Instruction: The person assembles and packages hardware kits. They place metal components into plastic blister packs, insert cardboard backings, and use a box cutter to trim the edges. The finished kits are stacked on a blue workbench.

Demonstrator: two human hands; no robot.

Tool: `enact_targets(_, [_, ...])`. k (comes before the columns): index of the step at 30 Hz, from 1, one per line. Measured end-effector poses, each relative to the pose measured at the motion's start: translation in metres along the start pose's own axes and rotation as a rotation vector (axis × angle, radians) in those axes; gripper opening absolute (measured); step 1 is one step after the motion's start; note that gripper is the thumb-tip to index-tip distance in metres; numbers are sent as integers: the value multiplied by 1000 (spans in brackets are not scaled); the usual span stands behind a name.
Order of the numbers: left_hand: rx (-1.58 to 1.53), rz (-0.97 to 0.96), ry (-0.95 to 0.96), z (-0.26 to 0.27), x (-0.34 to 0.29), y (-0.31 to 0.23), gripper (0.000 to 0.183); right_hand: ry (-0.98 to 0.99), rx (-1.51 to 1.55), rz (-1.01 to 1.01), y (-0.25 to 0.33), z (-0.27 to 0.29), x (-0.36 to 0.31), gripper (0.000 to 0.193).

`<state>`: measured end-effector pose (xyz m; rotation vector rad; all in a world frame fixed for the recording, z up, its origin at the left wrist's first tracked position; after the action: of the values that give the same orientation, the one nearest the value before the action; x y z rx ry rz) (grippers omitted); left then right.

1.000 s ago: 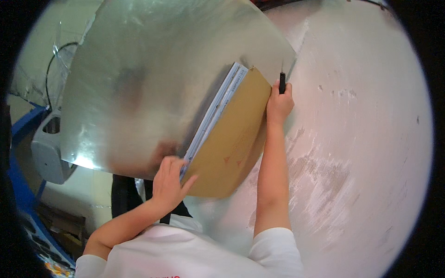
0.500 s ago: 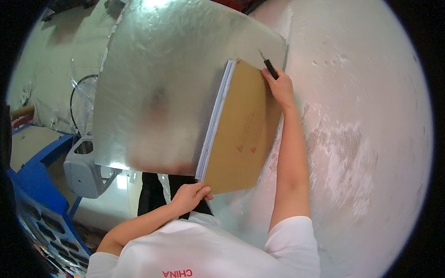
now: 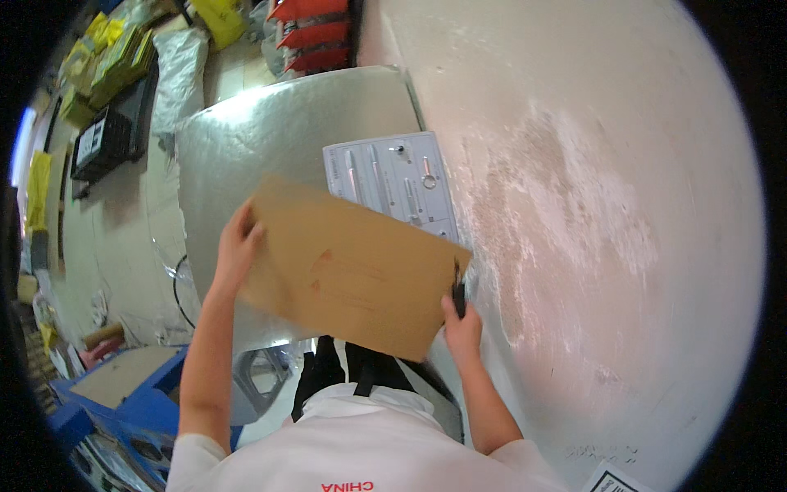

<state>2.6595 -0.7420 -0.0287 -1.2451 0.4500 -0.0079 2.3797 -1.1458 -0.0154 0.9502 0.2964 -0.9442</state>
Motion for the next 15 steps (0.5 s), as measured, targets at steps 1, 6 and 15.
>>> enact_targets(1, [194,-27,70,-24,38,-25,49,55,152,-159,-33,-8,-14,40])
enact_targets(6, [598,-463,352,-211,167,-124,46,58,780,-207,-86,-45,-39,35])
enact_targets(15, [873,-191,147,-261,210,-96,40,-7,816,-145,-108,-39,7,34])
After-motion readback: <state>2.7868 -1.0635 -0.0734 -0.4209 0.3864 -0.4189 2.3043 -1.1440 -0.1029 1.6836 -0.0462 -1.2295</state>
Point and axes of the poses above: each hand's wrist, its own x-axis towards the middle knuckle, its own z-axis out of the back of the hand, y = z × x, the point moved 9 cm from there along x, towards the middle knuckle, and after that the axes turned 6 degrees about y, right-handed, at the moved point
